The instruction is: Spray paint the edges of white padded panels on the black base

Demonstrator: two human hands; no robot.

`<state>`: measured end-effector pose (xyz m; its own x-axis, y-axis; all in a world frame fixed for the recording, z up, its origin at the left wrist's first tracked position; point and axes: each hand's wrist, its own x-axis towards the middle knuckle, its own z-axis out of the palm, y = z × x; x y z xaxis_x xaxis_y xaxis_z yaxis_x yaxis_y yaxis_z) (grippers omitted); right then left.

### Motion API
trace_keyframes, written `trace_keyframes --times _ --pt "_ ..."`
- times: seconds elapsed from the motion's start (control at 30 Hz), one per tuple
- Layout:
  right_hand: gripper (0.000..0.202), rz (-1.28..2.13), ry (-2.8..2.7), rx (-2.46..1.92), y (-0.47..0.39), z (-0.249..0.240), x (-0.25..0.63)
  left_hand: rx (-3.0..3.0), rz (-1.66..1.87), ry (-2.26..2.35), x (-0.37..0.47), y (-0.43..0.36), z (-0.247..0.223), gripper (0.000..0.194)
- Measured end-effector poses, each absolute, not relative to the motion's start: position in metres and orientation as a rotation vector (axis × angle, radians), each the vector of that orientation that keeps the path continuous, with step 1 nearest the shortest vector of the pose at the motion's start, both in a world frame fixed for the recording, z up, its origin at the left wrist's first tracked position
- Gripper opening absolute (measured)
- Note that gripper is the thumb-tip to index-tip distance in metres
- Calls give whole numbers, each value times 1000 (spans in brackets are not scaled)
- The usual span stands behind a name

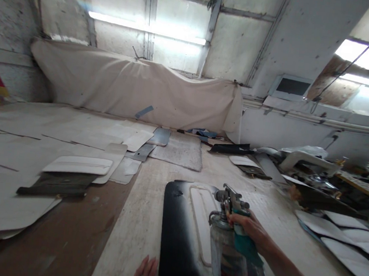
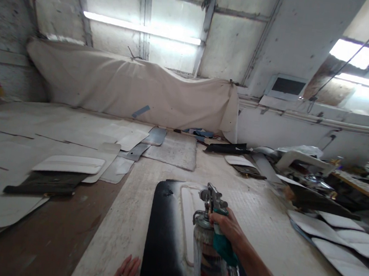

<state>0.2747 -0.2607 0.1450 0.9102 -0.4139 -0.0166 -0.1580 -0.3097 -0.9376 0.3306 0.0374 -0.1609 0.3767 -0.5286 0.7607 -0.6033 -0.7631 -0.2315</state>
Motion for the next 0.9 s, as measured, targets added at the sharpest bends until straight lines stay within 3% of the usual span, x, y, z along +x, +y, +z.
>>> trace_keyframes --times 0.3,0.9 --pt "10 -229 430 -1879 -247 152 265 2499 1180 -1013 325 38 -158 51" --pt "14 -169 514 -1934 -228 156 202 2534 875 -773 298 30 -141 41"
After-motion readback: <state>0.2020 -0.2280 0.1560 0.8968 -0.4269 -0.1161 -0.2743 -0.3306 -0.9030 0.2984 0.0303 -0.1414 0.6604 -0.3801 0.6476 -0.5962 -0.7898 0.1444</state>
